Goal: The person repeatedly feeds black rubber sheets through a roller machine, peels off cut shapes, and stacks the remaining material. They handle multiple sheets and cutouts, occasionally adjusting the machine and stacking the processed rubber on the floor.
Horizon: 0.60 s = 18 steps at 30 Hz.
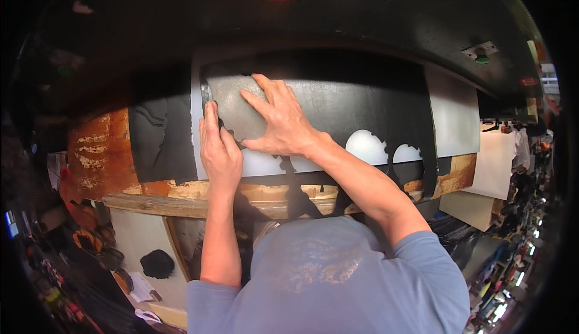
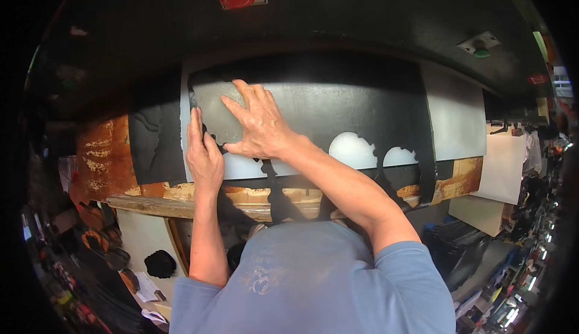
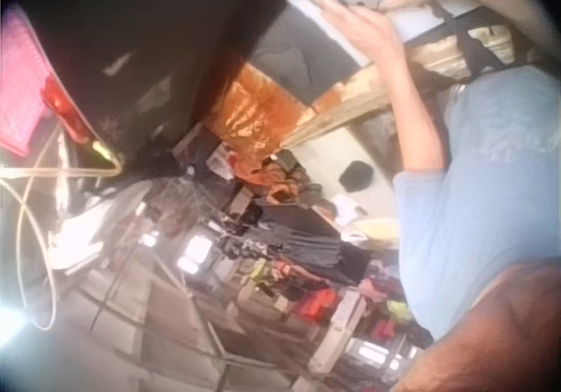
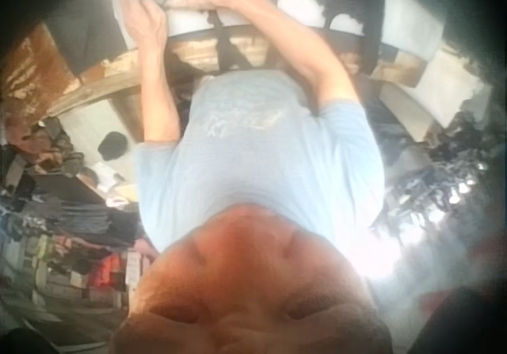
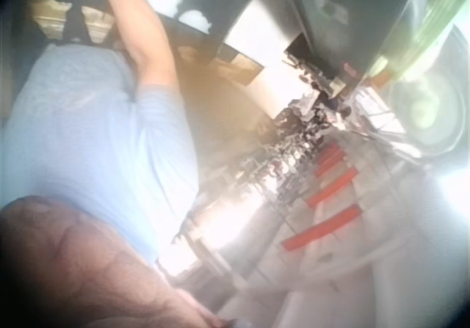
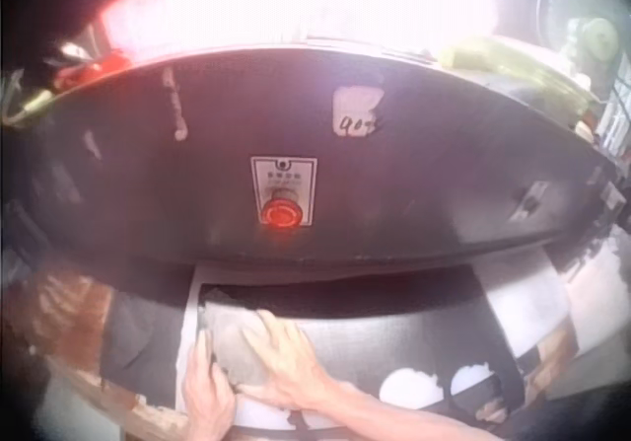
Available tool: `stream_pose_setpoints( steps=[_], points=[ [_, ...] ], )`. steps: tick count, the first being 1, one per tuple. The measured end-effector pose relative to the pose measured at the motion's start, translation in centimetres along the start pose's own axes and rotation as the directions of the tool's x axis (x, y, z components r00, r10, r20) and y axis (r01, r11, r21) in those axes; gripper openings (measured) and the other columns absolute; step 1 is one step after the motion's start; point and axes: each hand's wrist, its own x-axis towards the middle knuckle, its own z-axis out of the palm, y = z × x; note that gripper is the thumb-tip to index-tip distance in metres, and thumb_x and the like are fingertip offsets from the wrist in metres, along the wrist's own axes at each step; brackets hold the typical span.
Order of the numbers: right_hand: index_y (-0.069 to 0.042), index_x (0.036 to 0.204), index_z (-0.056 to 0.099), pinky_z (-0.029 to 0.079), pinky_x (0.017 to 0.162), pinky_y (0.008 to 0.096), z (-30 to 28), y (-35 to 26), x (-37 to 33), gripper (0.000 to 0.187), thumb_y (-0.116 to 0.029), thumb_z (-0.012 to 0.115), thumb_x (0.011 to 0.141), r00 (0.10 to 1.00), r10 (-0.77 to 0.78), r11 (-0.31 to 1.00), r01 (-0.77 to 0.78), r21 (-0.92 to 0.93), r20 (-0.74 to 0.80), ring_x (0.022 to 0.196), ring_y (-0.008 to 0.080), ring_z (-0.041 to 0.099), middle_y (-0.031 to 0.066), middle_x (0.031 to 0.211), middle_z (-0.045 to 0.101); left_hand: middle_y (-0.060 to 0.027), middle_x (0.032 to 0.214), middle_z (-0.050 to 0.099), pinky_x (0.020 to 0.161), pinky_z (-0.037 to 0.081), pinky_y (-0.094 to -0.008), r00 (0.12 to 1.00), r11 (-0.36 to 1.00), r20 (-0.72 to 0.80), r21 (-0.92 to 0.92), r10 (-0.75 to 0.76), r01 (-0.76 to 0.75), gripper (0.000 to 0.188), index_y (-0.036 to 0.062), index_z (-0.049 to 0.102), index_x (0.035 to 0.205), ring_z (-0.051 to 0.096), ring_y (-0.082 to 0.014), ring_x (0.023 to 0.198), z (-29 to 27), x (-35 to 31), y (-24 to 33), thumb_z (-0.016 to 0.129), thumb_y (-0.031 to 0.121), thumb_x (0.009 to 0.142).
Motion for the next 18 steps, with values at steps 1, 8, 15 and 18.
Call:
stream_pose_setpoints(
  steps=[1, 8, 15, 18],
  points=[
    [0.0, 0.149, 0.059, 0.041, 0.12, 0.0585, -1.0, 0.3, 0.0, 0.097, -0.034, 0.096, 0.066, 1.0, 0.008, 0.999, -0.008, 0.044, 0.011, 0.141, 0.049, 0.046, 0.0332, 0.158, 0.044, -0.0254, 0.152, 0.059, 0.125, 0.036, -0.0524, 1.0, 1.0, -0.016, -0.019, -0.014, 0.014, 0.054, -0.0061, 0.045, 0.156, 0.052, -0.0438, 0.145, 0.2, -0.2, -0.1, 0.054, -0.001, 0.103],
    [-0.004, 0.152, 0.059, 0.046, 0.118, 0.0503, -10.8, 3.0, -2.3, 0.104, -0.031, 0.101, 0.06, 0.999, 0.023, 0.986, -0.027, 0.165, 0.03, 0.141, 0.0448, 0.055, 0.0269, 0.157, 0.052, -0.0239, 0.15, 0.061, 0.126, 0.037, -0.0534, 1.0, 0.998, -0.004, 0.062, 0.029, -0.029, 0.053, -0.006, 0.051, 0.152, 0.052, -0.0427, 0.146, -0.1, -0.5, 0.3, 0.062, -0.004, 0.099],
    [-0.008, 0.147, 0.062, 0.049, 0.117, 0.0526, -10.2, 6.8, -6.1, 0.096, -0.025, 0.099, 0.06, 0.999, -0.003, 0.997, 0.007, -0.083, 0.041, 0.143, 0.0434, 0.051, 0.0218, 0.161, 0.047, -0.0225, 0.15, 0.062, 0.126, 0.036, -0.0526, 0.999, 0.999, -0.046, -0.024, -0.022, 0.021, 0.049, -0.0019, 0.057, 0.149, 0.052, -0.0423, 0.146, 0.0, -0.6, 0.3, 0.063, -0.003, 0.1],
    [-0.008, 0.146, 0.063, 0.048, 0.118, 0.0524, -10.5, 6.8, -5.9, 0.094, -0.025, 0.099, 0.061, 0.999, 0.0, 0.998, 0.004, -0.069, 0.053, 0.145, 0.0429, 0.05, 0.0205, 0.162, 0.047, -0.0222, 0.146, 0.064, 0.123, 0.04, -0.0502, 0.999, 0.999, -0.044, -0.035, 0.012, -0.013, 0.045, -0.0004, 0.061, 0.145, 0.054, -0.0406, 0.146, -1.0, -1.6, 0.9, 0.063, -0.003, 0.1]
  ],
)
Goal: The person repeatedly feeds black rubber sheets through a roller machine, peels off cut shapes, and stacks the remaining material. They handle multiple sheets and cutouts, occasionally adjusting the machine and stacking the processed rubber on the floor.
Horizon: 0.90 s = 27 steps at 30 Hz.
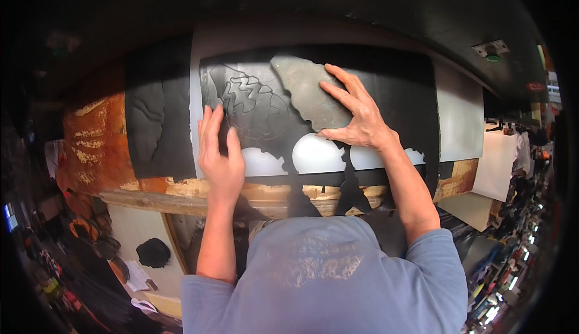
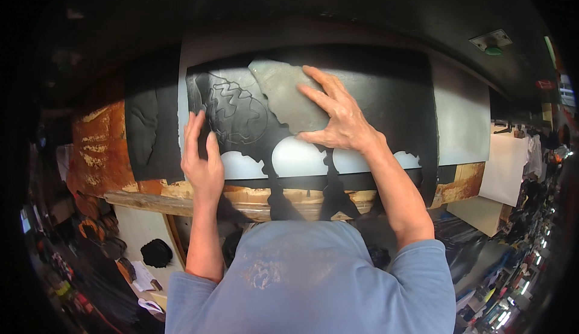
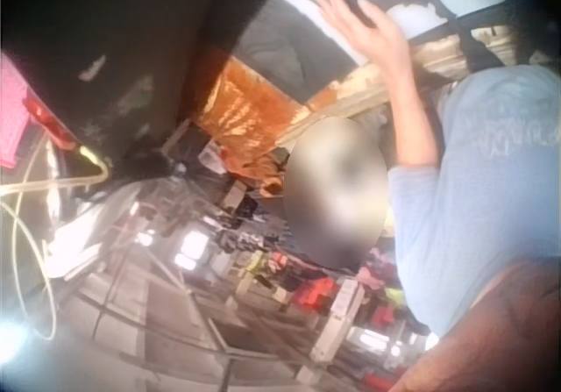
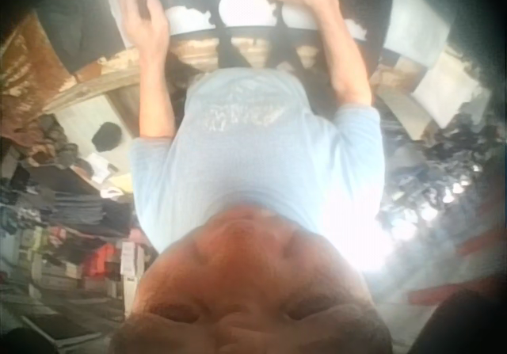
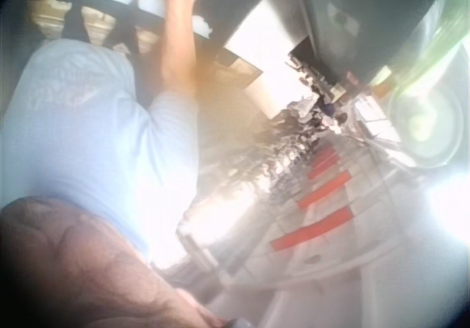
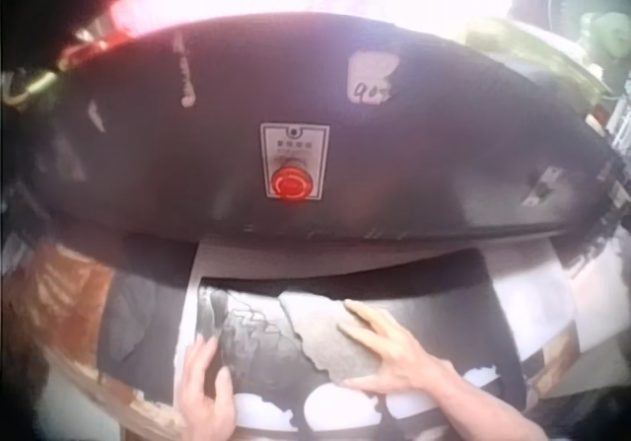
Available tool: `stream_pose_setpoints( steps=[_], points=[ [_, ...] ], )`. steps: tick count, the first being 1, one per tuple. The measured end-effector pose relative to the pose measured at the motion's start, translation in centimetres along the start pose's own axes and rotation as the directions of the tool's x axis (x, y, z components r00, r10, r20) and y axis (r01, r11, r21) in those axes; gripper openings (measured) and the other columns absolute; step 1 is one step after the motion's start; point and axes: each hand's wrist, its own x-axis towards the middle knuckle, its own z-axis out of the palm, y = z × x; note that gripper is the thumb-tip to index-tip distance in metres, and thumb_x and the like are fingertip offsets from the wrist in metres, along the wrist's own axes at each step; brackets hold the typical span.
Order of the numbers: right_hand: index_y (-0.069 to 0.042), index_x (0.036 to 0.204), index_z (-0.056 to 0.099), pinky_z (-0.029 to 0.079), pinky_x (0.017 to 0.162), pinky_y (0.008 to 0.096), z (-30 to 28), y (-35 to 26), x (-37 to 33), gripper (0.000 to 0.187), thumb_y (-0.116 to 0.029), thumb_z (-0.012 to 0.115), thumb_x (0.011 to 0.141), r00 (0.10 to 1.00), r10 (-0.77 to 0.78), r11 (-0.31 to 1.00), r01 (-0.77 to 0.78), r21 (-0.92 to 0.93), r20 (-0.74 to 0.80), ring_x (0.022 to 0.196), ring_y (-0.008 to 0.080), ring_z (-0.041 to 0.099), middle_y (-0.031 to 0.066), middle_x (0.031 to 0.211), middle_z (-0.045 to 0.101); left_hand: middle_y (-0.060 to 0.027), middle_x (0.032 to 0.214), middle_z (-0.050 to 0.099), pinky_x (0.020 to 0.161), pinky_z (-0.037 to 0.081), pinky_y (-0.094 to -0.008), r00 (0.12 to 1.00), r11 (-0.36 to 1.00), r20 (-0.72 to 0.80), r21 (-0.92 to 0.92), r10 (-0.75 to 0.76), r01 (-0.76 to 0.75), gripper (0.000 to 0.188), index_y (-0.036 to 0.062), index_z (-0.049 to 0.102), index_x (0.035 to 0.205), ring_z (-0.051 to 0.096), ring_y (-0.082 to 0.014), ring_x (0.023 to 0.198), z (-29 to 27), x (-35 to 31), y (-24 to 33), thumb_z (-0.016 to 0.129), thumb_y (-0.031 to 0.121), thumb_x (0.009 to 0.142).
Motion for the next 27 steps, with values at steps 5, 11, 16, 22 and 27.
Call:
stream_pose_setpoints(
  steps=[5, 11, 16, 22, 27],
  points=[
    [-0.009, 0.149, 0.061, 0.047, 0.118, 0.0513, -0.5, -0.6, 0.5, 0.096, -0.026, 0.099, 0.063, 0.999, -0.007, 0.999, 0.009, 0.05, -0.037, 0.144, 0.0442, 0.048, 0.0248, 0.16, 0.046, -0.0165, 0.096, 0.076, 0.08, 0.058, -0.0412, 0.989, 0.958, 0.125, -0.284, 0.074, -0.036, 0.015, -0.0011, 0.07, 0.107, 0.074, -0.0338, 0.087, -2.0, -6.2, 4.4, 0.068, -0.008, 0.095],
    [-0.003, 0.116, 0.075, 0.059, 0.087, 0.035, -5.3, -1.5, -3.5, 0.041, -0.008, 0.091, 0.078, 0.837, 0.078, 0.997, -0.079, 0.022, -0.541, 0.098, 0.0261, 0.073, 0.0129, 0.107, 0.073, -0.0124, 0.082, 0.067, 0.063, 0.054, -0.0406, 0.927, 0.936, 0.15, -0.135, 0.344, -0.326, 0.023, 0.0017, 0.068, 0.106, 0.066, -0.0313, 0.069, 0.9, -10.2, 3.7, 0.077, -0.007, 0.087],
    [0.0, 0.089, 0.064, 0.049, 0.069, 0.0248, -15.2, -0.3, -5.0, 0.025, -0.015, 0.065, 0.108, 0.313, 0.113, 0.969, -0.243, 0.036, -0.943, 0.076, 0.0073, 0.058, 0.0008, 0.081, 0.066, -0.0147, 0.082, 0.065, 0.061, 0.051, -0.0437, 0.936, 0.94, 0.102, -0.089, 0.338, -0.33, 0.022, 0.0019, 0.066, 0.111, 0.063, -0.0338, 0.067, 1.6, -10.7, 1.4, 0.075, -0.006, 0.092],
    [0.001, 0.089, 0.069, 0.047, 0.062, 0.0318, -12.7, -1.7, -11.7, 0.025, -0.018, 0.07, 0.105, 0.526, 0.203, 0.956, -0.287, 0.052, -0.826, 0.065, 0.0123, 0.055, 0.0073, 0.072, 0.064, -0.013, 0.085, 0.066, 0.067, 0.052, -0.044, 0.893, 0.892, 0.032, -0.087, 0.448, -0.444, 0.021, 0.0027, 0.068, 0.109, 0.064, -0.0331, 0.075, 1.1, -10.0, 2.8, 0.076, -0.005, 0.09],
    [-0.001, 0.077, 0.067, 0.039, 0.059, 0.0272, -3.9, -2.7, -17.3, 0.04, -0.028, 0.072, 0.106, 0.587, 0.516, 0.852, -0.429, 0.3, -0.624, 0.067, 0.0033, 0.046, -0.0041, 0.064, 0.053, -0.0135, 0.104, 0.071, 0.086, 0.054, -0.0452, 0.842, 0.825, -0.052, -0.174, 0.537, -0.537, 0.027, 0.0019, 0.07, 0.111, 0.067, -0.0345, 0.094, 2.9, -11.5, 5.9, 0.078, -0.003, 0.086]
  ],
)
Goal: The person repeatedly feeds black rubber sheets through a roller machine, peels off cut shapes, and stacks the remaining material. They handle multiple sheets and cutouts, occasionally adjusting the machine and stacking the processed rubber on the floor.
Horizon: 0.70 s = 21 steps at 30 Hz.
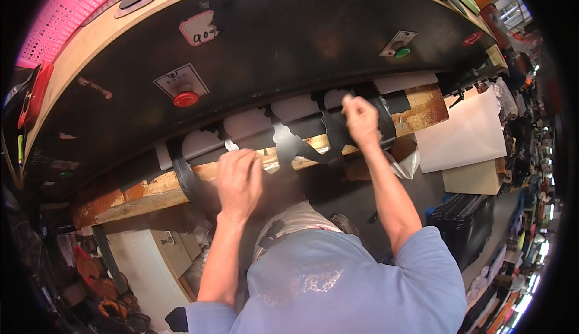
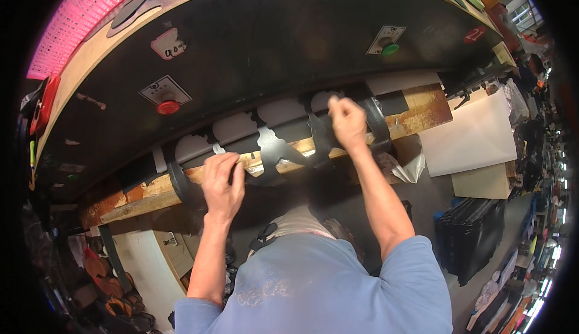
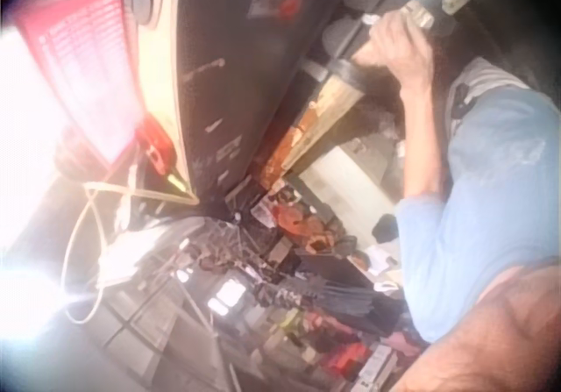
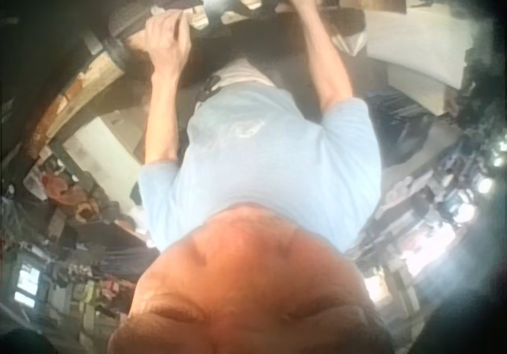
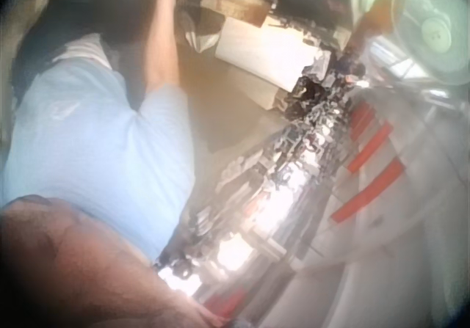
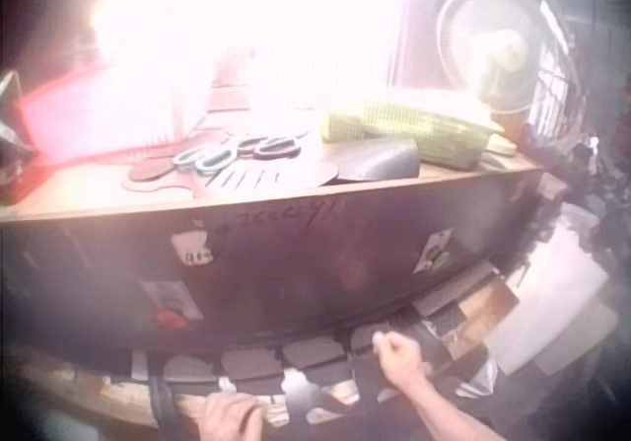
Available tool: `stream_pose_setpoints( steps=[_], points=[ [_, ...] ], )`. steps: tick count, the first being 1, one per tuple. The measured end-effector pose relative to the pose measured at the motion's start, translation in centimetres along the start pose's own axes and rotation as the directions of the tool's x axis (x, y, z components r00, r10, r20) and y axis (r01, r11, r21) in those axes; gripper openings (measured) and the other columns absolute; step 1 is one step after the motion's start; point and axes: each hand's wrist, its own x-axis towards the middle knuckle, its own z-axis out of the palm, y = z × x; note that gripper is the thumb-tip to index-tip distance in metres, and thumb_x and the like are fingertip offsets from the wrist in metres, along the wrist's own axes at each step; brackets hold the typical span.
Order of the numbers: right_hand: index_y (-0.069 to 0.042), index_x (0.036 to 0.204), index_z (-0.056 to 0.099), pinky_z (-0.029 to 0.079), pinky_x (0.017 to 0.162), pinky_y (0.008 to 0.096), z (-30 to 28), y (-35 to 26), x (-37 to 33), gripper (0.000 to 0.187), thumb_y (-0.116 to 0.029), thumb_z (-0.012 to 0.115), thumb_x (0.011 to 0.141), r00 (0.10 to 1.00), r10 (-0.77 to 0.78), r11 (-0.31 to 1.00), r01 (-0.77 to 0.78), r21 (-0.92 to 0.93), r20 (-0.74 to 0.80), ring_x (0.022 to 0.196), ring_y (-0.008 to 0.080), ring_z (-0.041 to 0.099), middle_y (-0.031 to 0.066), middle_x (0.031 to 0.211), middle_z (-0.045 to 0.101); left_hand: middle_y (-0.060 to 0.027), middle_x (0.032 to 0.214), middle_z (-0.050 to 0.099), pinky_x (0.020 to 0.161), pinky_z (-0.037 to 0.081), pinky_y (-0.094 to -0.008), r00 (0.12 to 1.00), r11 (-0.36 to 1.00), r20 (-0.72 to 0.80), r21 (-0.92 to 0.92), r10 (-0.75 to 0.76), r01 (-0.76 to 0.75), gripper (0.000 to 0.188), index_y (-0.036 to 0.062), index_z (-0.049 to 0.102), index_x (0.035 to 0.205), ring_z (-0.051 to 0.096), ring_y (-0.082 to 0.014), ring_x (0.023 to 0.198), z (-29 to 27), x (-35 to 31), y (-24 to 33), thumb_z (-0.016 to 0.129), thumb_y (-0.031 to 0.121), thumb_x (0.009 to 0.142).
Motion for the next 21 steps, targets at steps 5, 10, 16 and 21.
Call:
stream_pose_setpoints(
  steps=[5, 10, 16, 21],
  points=[
    [0.0, 0.074, 0.067, 0.037, 0.058, 0.0278, 1.1, 2.3, -0.6, 0.046, -0.033, 0.073, 0.106, 0.995, -0.015, 0.995, 0.006, 0.096, 0.099, 0.064, 0.0038, 0.044, -0.0037, 0.062, 0.05, -0.0084, 0.09, 0.072, 0.087, 0.046, -0.0437, 0.976, 0.972, 0.16, 0.208, -0.146, 0.112, 0.01, 0.006, 0.077, 0.092, 0.067, -0.0275, 0.089, 2.9, 0.1, 1.3, 0.079, 0.016, 0.09],
    [-0.001, 0.074, 0.067, 0.035, 0.057, 0.0274, 0.5, 2.2, -0.5, 0.047, -0.034, 0.074, 0.106, 0.996, 0.084, 0.984, -0.085, 0.155, 0.015, 0.064, 0.0042, 0.042, -0.0052, 0.063, 0.049, -0.0077, 0.083, 0.065, 0.086, 0.044, -0.0436, 0.965, 0.969, 0.199, 0.212, -0.168, 0.125, 0.01, 0.006, 0.077, 0.085, 0.064, -0.0271, 0.083, 2.5, -0.4, 1.7, 0.079, 0.014, 0.089],
    [0.0, 0.077, 0.068, 0.039, 0.057, 0.0283, 1.6, -0.9, -1.7, 0.032, -0.018, 0.078, 0.101, 0.987, -0.158, 0.983, 0.157, 0.098, 0.006, 0.063, 0.0067, 0.047, 0.0002, 0.065, 0.054, -0.008, 0.082, 0.064, 0.087, 0.042, -0.0433, 0.98, 0.978, 0.14, 0.174, -0.144, 0.119, 0.012, 0.0046, 0.075, 0.082, 0.062, -0.0281, 0.084, 2.8, -0.7, 2.1, 0.078, 0.013, 0.089],
    [0.002, 0.102, 0.074, 0.056, 0.076, 0.0377, 6.7, -3.9, -0.5, 0.02, -0.011, 0.083, 0.09, 0.885, -0.444, 0.896, 0.441, 0.05, 0.139, 0.084, 0.0286, 0.069, 0.014, 0.095, 0.07, -0.0078, 0.085, 0.064, 0.088, 0.042, -0.0438, 0.945, 0.975, 0.255, 0.14, -0.203, 0.172, 0.008, 0.0051, 0.075, 0.086, 0.063, -0.0287, 0.088, 1.7, -0.3, 2.5, 0.077, 0.011, 0.09]
  ],
)
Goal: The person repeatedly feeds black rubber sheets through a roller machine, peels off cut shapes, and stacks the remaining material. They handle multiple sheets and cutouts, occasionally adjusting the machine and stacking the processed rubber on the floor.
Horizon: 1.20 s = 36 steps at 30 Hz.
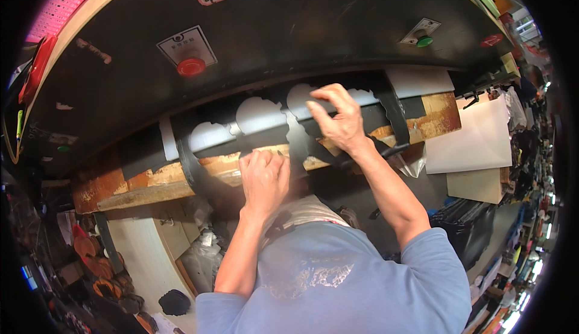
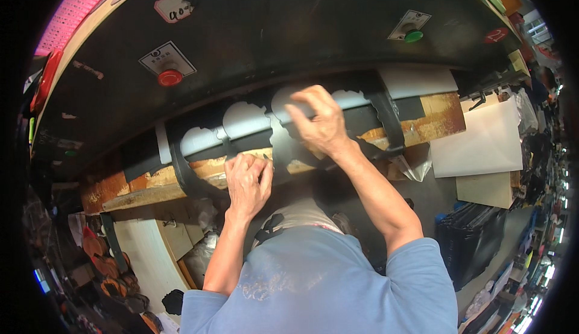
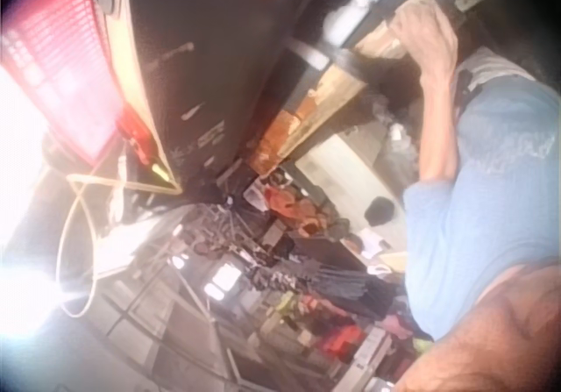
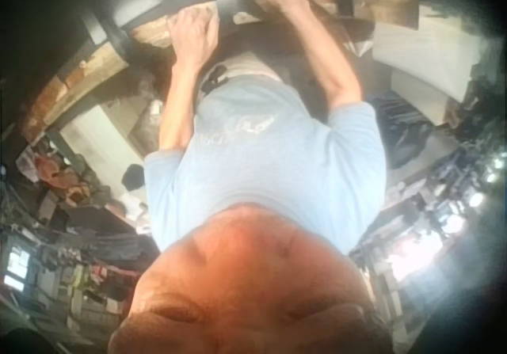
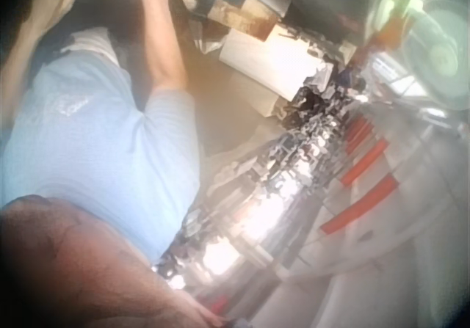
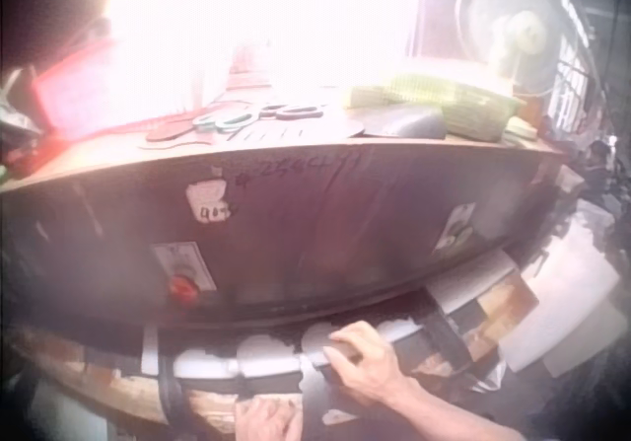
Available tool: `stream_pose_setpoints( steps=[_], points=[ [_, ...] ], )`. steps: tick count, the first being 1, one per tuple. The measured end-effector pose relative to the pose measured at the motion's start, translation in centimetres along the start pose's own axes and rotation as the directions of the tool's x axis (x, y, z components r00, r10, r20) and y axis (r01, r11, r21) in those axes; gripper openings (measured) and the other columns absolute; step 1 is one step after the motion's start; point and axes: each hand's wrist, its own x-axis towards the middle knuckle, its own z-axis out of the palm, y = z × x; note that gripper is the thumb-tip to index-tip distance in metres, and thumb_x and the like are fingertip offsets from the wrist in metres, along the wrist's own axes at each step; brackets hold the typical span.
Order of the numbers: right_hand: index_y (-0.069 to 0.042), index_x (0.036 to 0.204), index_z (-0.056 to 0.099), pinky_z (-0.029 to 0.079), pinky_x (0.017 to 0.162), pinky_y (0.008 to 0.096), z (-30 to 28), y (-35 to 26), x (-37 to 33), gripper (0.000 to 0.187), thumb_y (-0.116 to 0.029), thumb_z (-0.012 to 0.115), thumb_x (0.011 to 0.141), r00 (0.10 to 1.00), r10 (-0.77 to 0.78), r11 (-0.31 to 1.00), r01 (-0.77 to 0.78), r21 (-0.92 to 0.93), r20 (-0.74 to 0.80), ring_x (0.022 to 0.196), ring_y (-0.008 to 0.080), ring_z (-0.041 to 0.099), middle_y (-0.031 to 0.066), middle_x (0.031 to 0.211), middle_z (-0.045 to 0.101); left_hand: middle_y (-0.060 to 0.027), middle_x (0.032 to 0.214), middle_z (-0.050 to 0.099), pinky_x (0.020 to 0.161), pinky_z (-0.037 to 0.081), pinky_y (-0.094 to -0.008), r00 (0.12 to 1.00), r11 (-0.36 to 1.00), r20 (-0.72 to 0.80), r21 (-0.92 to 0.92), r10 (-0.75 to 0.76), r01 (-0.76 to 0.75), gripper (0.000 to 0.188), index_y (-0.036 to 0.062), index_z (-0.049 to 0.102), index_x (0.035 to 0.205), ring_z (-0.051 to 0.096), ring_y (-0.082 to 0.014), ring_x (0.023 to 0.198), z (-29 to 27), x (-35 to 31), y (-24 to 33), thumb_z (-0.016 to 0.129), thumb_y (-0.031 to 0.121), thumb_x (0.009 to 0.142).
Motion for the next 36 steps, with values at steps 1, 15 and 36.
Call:
stream_pose_setpoints(
  steps=[1, 15, 36],
  points=[
    [0.003, 0.109, 0.073, 0.056, 0.084, 0.0423, 1.4, 0.0, 0.9, 0.029, -0.015, 0.084, 0.088, 0.997, -0.075, 0.997, 0.076, -0.033, 0.03, 0.095, 0.0349, 0.068, 0.0184, 0.106, 0.069, -0.0078, 0.085, 0.065, 0.088, 0.042, -0.0437, 1.0, 0.999, 0.023, -0.04, 0.014, -0.013, 0.008, 0.0056, 0.075, 0.086, 0.063, -0.0285, 0.089, -0.6, 0.1, 0.0, 0.077, 0.012, 0.09],
    [0.001, 0.138, 0.069, 0.047, 0.112, 0.0493, 8.0, 1.3, 9.7, 0.09, -0.043, 0.088, 0.061, 0.9, 0.158, 0.986, -0.162, -0.025, 0.406, 0.124, 0.043, 0.055, 0.028, 0.14, 0.06, -0.0253, 0.159, 0.053, 0.126, 0.032, -0.0571, 0.99, 0.974, -0.075, 0.185, -0.116, 0.128, 0.055, -0.0031, 0.057, 0.149, 0.045, -0.0432, 0.152, -0.3, 10.9, -10.4, 0.071, 0.008, 0.098],
    [-0.001, 0.123, 0.078, 0.054, 0.103, 0.0497, 0.6, 8.5, 7.5, 0.072, -0.034, 0.088, 0.06, 0.978, 0.027, 0.956, 0.035, -0.291, 0.207, 0.124, 0.041, 0.059, 0.025, 0.145, 0.06, -0.0201, 0.107, 0.078, 0.087, 0.061, -0.0411, 0.99, 0.939, 0.009, -0.315, -0.142, 0.137, 0.027, -0.0034, 0.073, 0.115, 0.076, -0.035, 0.095, -4.8, 3.5, -3.2, 0.07, -0.013, 0.09]
  ],
)
